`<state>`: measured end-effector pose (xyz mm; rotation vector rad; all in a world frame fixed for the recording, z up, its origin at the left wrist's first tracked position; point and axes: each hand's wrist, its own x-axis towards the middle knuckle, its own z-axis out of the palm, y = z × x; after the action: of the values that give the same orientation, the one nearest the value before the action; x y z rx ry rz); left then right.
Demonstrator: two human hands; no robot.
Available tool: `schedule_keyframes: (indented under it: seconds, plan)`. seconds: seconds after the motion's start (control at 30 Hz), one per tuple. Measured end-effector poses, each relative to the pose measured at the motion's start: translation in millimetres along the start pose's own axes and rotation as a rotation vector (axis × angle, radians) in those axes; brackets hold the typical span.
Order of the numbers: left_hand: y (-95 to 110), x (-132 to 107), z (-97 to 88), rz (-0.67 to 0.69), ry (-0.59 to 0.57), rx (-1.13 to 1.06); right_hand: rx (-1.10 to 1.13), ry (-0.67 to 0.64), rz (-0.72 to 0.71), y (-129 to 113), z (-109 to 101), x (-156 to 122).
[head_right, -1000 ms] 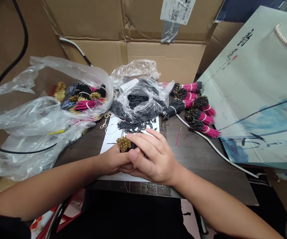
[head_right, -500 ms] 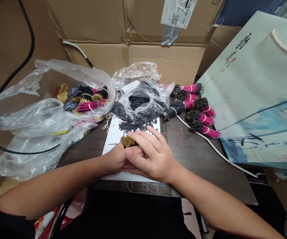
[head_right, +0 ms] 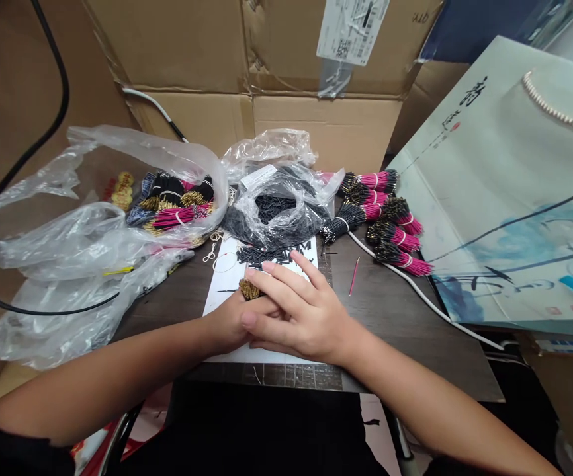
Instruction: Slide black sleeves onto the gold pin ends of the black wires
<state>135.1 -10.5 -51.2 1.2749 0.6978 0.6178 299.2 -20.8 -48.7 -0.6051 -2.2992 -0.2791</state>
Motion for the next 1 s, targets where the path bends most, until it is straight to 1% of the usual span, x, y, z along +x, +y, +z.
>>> schedule_keyframes:
  seconds: [0.03, 0.07, 0.1, 0.13, 0.17, 0.23, 0.33, 0.4, 0.47, 0.57, 0.7, 0.8, 1.0]
  plan:
    - [1, 1, -2.1, -0.011, 0.021, -0.076, 0.024, -0.045, 0.027, 4, -4, 1]
    - [3, 2, -5.8, 0.007, 0.032, -0.151, 0.04, -0.081, 0.075, 10, -9, 1]
    - [5, 4, -11.2, 0.055, 0.053, -0.192, 0.041, -0.108, 0.143, 16, -14, 1]
    - [7, 7, -18.0, 0.138, 0.117, -0.195, 0.025, -0.136, 0.221, 23, -18, 0]
    - [8, 10, -25.6, 0.186, 0.186, -0.18, 0.004, -0.172, 0.284, 30, -21, -2]
    - [11, 15, -40.6, 0.237, 0.286, -0.155, -0.014, -0.274, 0.365, 44, -23, -8]
    - [9, 20, -54.9, 0.313, 0.418, -0.038, -0.004, -0.421, 0.384, 60, -16, -15]
    - [7, 20, -57.4, 0.349, 0.496, 0.11, 0.006, -0.486, 0.365, 66, -9, -14]
    - [4, 19, -56.4, 0.375, 0.546, 0.267, 0.035, -0.541, 0.347, 69, 0, -7]
    - [3, 15, -54.1, 0.398, 0.548, 0.469, 0.074, -0.594, 0.317, 71, 13, 9]
    - [5, 12, -53.2, 0.488, 0.547, 0.683, 0.013, -0.63, 0.217, 72, 31, 24]
    - [6, 11, -51.9, 0.544, 0.525, 0.772, -0.033, -0.634, 0.189, 73, 40, 28]
    - [7, 11, -48.2, 0.618, 0.462, 0.862, -0.095, -0.631, 0.22, 72, 48, 30]
